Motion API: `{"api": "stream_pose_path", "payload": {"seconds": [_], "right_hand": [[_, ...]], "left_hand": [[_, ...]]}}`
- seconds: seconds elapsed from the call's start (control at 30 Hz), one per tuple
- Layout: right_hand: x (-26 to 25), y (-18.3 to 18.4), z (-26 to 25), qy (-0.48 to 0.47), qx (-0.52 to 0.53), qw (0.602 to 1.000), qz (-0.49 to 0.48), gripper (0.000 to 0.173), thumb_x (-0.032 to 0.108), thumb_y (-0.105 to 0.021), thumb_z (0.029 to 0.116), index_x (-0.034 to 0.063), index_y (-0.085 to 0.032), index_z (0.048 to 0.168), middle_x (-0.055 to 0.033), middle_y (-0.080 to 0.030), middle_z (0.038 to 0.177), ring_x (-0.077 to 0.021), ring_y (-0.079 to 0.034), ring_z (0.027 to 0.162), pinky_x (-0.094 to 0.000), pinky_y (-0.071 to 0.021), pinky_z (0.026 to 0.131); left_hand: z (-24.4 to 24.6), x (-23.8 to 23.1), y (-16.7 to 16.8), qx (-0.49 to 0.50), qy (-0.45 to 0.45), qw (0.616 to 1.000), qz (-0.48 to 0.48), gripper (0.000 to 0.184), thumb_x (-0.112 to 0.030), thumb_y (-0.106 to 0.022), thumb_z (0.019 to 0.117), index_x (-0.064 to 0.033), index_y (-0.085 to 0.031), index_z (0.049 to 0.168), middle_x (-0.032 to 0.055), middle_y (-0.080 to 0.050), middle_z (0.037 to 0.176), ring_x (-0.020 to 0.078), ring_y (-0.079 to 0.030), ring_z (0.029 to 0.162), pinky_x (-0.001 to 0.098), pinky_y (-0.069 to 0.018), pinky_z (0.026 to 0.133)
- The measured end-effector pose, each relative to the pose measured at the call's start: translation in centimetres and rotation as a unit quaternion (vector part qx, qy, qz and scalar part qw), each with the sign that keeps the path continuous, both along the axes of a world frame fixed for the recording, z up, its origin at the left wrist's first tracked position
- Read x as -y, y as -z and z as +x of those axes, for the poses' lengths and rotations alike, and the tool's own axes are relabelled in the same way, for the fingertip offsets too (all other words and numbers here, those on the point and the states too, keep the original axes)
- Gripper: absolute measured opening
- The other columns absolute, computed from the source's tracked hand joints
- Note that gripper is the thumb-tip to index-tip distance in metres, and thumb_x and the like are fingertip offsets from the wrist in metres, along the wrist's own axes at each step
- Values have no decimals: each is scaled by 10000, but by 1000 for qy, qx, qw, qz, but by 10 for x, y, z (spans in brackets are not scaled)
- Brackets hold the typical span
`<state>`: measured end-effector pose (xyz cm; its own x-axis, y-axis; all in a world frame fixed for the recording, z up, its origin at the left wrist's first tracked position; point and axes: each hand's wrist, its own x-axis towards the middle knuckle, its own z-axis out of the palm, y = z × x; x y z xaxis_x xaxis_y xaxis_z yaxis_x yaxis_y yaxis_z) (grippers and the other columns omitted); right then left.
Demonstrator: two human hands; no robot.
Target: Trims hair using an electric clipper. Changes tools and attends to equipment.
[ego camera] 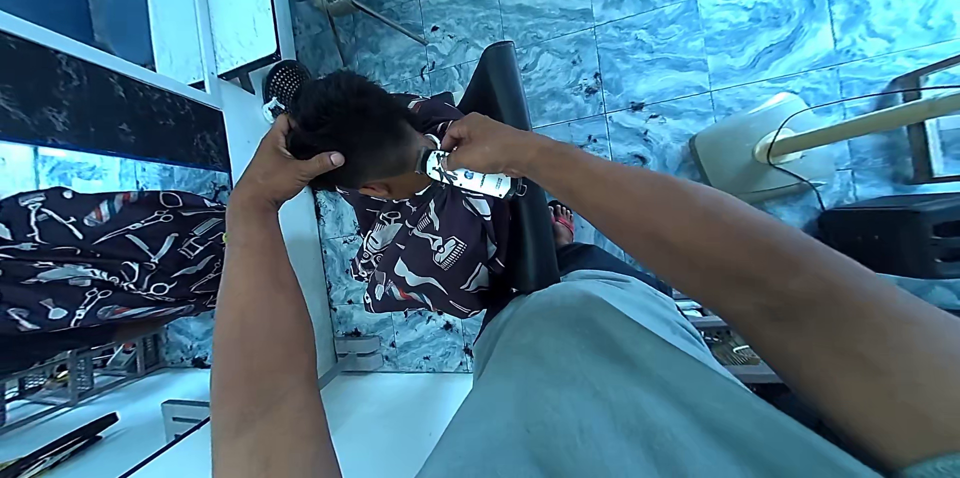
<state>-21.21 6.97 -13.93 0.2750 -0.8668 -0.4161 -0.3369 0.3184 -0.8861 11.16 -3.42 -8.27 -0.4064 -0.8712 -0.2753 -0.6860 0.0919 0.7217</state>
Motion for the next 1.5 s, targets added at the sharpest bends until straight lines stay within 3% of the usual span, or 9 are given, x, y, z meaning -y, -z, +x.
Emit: {"api": "stream_pose_path", "payload": {"seconds": [0.73,0.87,0.97,1.07,1.17,1.27,1.33,1.43,1.5], "right_hand": [[31,8,-35,-70,144,980,122,235,164,-633,1011,-9,-663,1167,-179,-703,959,-254,-709,728,-422,-624,663],[-14,15,-101,-12,247,958,147,295,181,-566,1039,17,-642,1273,-186,-708,990,-265,-710,745,-433,-628,670],[-70,37,-175,166,319,912,197,355,286,-456,1068,96,-605,1328,-127,-721,1034,-215,-723,786,-368,-632,639],[-117,66,-221,323,350,849,228,416,360,-274,1122,151,-574,1321,-44,-732,1074,-132,-721,764,-267,-608,573],[-149,85,-247,364,376,812,257,493,492,-188,1115,208,-528,1333,-28,-723,1111,-130,-703,685,-272,-580,482],[-168,83,-253,384,339,820,255,514,537,-184,1107,206,-522,1308,-32,-718,1101,-132,-684,644,-274,-568,467],[-175,75,-249,395,321,831,224,446,474,-207,1121,200,-498,1319,-44,-704,1088,-148,-677,649,-289,-570,479],[-192,59,-234,417,318,834,168,326,306,-276,1100,193,-417,1371,-78,-706,1046,-180,-694,648,-305,-574,465],[-212,49,-219,428,332,827,149,333,264,-322,1075,190,-420,1385,-88,-711,1049,-182,-704,674,-298,-580,481]], "left_hand": [[-6,-13,-2,19,-67,998,8,719,-165,-888,727,-66,-464,1299,95,-652,1190,142,-665,1083,360,-572,957],[3,-66,-12,77,-151,961,-217,510,-330,-713,959,32,-544,1274,176,-487,1531,266,-551,1348,469,-471,1117],[-57,-148,8,-35,-227,892,-389,272,-252,-468,1095,-1,-570,1122,74,-665,1114,167,-667,1033,399,-567,920],[-145,-182,56,-127,-93,942,-296,372,-387,-497,1068,-88,-684,952,49,-737,942,158,-729,848,392,-637,755],[-214,-132,78,-210,-221,907,-292,357,-298,-462,1079,-1,-637,983,96,-703,935,206,-712,893,453,-615,840],[-279,-68,61,-329,-451,827,64,369,-330,-330,1125,-23,-534,1114,42,-635,824,143,-655,728,329,-577,694],[-307,-58,50,-295,-401,818,289,480,-507,-308,1098,-88,-516,992,62,-617,722,208,-647,609,381,-569,552],[-306,-85,52,-138,-278,950,24,471,-372,-361,1112,4,-645,1099,113,-671,939,199,-667,872,398,-567,802],[-271,-105,67,-122,-271,939,-172,430,-308,-395,1095,40,-644,1135,183,-665,1080,262,-651,1036,445,-543,939]]}}
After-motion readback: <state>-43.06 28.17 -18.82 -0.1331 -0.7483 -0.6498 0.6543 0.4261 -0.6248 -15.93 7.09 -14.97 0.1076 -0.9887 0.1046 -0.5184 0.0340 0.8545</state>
